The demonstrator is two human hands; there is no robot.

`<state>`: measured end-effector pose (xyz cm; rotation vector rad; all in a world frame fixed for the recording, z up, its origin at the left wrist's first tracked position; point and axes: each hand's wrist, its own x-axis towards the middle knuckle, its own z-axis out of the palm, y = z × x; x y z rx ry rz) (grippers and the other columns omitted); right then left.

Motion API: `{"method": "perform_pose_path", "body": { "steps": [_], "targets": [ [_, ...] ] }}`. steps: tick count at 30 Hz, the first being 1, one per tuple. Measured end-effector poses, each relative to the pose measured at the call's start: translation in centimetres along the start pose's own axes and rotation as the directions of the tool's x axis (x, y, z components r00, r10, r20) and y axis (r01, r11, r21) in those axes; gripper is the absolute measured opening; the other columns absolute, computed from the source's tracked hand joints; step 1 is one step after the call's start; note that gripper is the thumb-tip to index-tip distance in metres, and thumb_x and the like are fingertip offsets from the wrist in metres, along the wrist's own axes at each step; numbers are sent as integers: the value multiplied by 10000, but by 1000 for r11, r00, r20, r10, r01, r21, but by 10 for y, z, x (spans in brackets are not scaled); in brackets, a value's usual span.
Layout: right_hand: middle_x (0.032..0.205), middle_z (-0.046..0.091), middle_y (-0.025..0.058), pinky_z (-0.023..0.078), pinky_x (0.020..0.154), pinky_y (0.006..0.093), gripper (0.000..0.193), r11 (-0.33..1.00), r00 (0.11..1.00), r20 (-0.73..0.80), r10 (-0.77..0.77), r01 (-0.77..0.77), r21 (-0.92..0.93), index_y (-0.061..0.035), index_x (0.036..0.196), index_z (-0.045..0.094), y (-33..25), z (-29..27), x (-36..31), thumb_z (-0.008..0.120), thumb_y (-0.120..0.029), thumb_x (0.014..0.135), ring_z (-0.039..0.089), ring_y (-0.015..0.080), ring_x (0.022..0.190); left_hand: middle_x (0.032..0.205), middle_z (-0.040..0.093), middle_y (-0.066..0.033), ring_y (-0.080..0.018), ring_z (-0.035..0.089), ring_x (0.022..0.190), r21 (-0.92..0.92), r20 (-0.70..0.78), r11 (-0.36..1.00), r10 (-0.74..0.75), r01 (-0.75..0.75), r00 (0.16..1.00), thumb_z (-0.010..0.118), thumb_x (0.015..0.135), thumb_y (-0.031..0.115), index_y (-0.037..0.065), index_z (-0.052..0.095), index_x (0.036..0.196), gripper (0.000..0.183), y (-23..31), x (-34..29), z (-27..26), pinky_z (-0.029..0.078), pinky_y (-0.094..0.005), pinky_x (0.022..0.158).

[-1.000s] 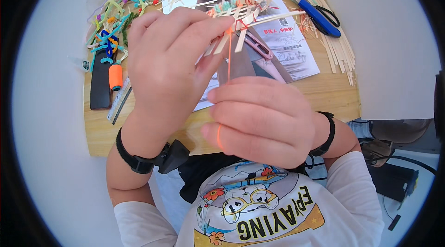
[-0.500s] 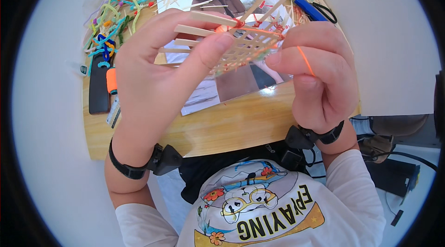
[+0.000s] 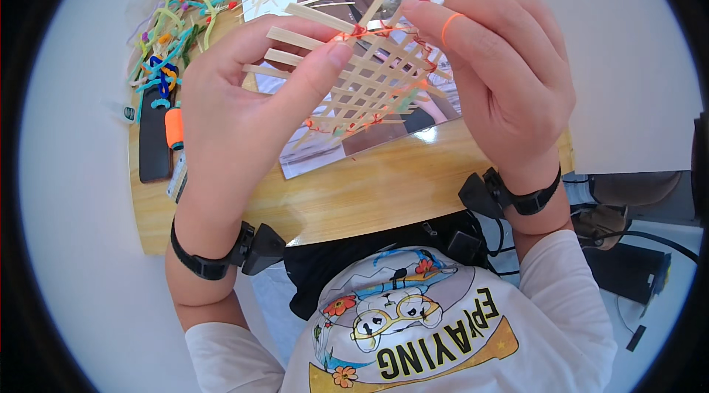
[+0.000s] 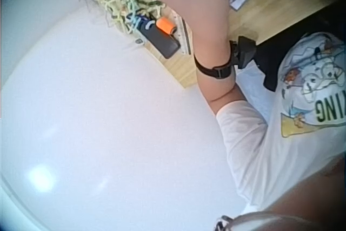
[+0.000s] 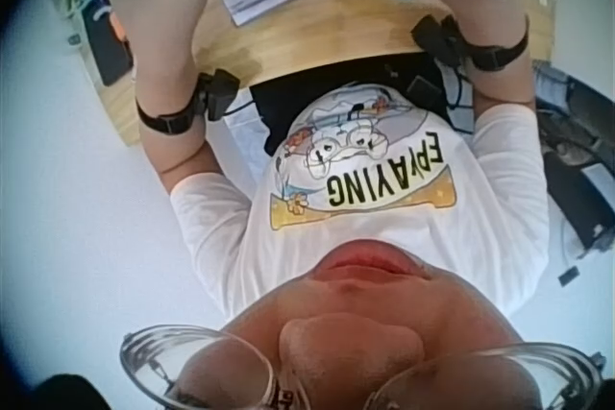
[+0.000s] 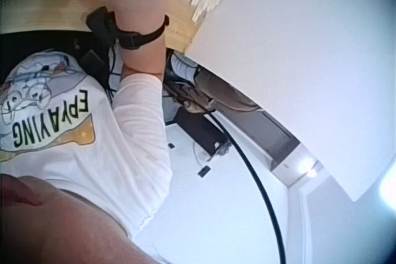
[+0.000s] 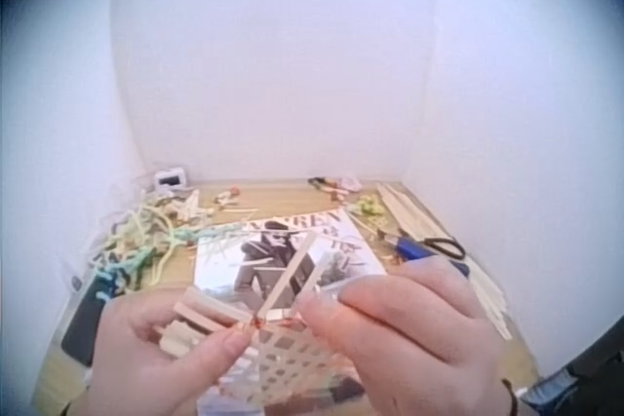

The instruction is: Weaving thin bamboo strips together and securing them with orange thread.

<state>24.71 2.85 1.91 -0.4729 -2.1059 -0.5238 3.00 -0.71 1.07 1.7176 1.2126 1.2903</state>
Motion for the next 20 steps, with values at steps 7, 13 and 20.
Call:
{"method": "perform_pose_path", "body": {
  "steps": [7,13,20],
  "targets": [
    [766,608,53,435,588,275,229,995,996,78,53,-45,-91,-39,878,706,-6,-22,22,700,60,673,549,200,696,908,672,-52,-78,588,790,25,29,999,29,-30,999,685,828,87,-5,672,901,119,5,-3,-4,466,-210,671],
    [827,641,49,448,609,263,174,967,965,69,252,-253,15,-61,934,690,-8,-34,25,682,-11,767,559,167,694,876,669,-71,-142,592,796,274,82,819,503,-504,861,722,737,-18,9,676,916,186,-6,-1,-3,447,-250,707],
    [707,601,53,396,481,224,197,949,968,27,248,-237,-210,-45,1044,630,-30,-40,49,593,-190,916,500,130,538,884,666,-63,-192,588,775,467,171,510,749,-722,640,768,686,1,54,683,949,281,-8,4,-7,429,-306,761]
  ]
}}
